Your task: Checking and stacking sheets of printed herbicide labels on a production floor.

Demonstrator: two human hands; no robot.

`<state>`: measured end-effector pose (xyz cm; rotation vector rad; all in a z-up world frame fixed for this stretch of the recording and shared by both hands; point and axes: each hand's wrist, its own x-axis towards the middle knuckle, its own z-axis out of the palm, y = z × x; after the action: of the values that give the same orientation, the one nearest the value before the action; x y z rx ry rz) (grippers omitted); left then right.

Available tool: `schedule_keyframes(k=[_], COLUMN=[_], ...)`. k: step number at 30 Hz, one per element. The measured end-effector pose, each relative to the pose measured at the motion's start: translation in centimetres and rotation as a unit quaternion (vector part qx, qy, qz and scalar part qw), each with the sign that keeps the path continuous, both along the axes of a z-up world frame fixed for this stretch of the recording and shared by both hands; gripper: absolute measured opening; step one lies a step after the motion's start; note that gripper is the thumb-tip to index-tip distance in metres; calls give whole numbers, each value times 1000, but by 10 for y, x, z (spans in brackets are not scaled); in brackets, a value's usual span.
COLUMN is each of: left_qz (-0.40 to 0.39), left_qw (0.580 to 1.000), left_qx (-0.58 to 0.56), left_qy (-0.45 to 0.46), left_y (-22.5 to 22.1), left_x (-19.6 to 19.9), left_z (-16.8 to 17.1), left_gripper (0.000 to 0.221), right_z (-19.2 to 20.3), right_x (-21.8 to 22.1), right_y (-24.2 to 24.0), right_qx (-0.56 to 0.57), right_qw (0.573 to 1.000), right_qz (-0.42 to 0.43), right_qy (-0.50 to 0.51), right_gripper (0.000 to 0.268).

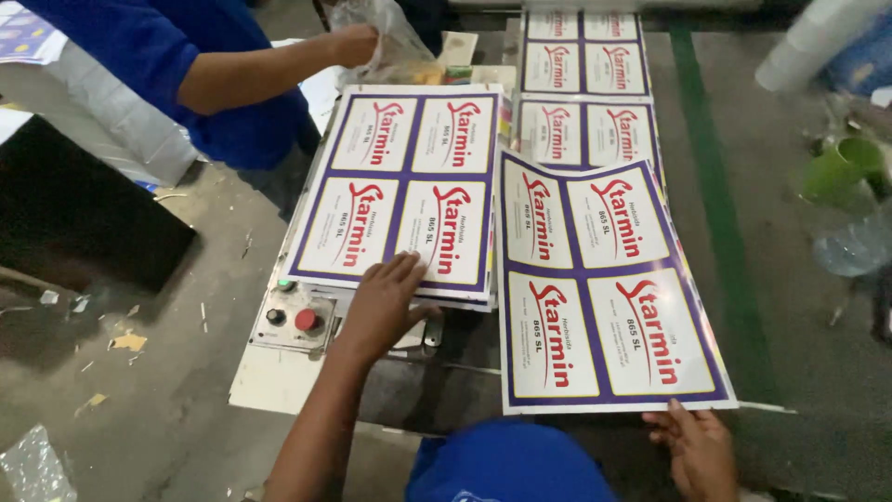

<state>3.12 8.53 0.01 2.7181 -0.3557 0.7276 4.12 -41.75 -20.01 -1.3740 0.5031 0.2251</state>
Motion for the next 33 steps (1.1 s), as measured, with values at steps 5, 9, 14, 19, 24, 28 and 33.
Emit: schedule_keyframes(k=[5, 9, 14, 19, 24, 28, 33], left_qz=[29, 7, 83, 63, 102, 108, 124], left_qw=[987, 993, 990, 996, 994, 992, 989], left_qx=[77, 54, 46, 2, -21, -56, -65], left_qy=[136, 107, 105, -65, -32, -39, -45], left_y=[14, 18, 6, -26, -27, -27, -25], left_x=[6, 8, -2, -26, -33, -34, -34], left_z=[0, 11, 45, 52, 36, 29, 29], left_gripper=[35, 22, 9, 9, 7, 7, 8], right_z=[-22, -29, -22, -46, -39, -38, -10], right_x=[-13, -23, -33, -34, -20, 10, 37], right_y=[-35, -43, -37, -36, -9, 7, 18], right_qx=[-23, -32, -48, -24, -22, -21, -8], right_qw=[999, 998, 997, 999, 999, 1000, 1000], right_qz=[-35, -45, -41, -36, -13, 4, 19], right_qy=[11, 28, 52, 32, 24, -5, 0], right_gripper=[28, 29, 30, 30, 30, 31, 35])
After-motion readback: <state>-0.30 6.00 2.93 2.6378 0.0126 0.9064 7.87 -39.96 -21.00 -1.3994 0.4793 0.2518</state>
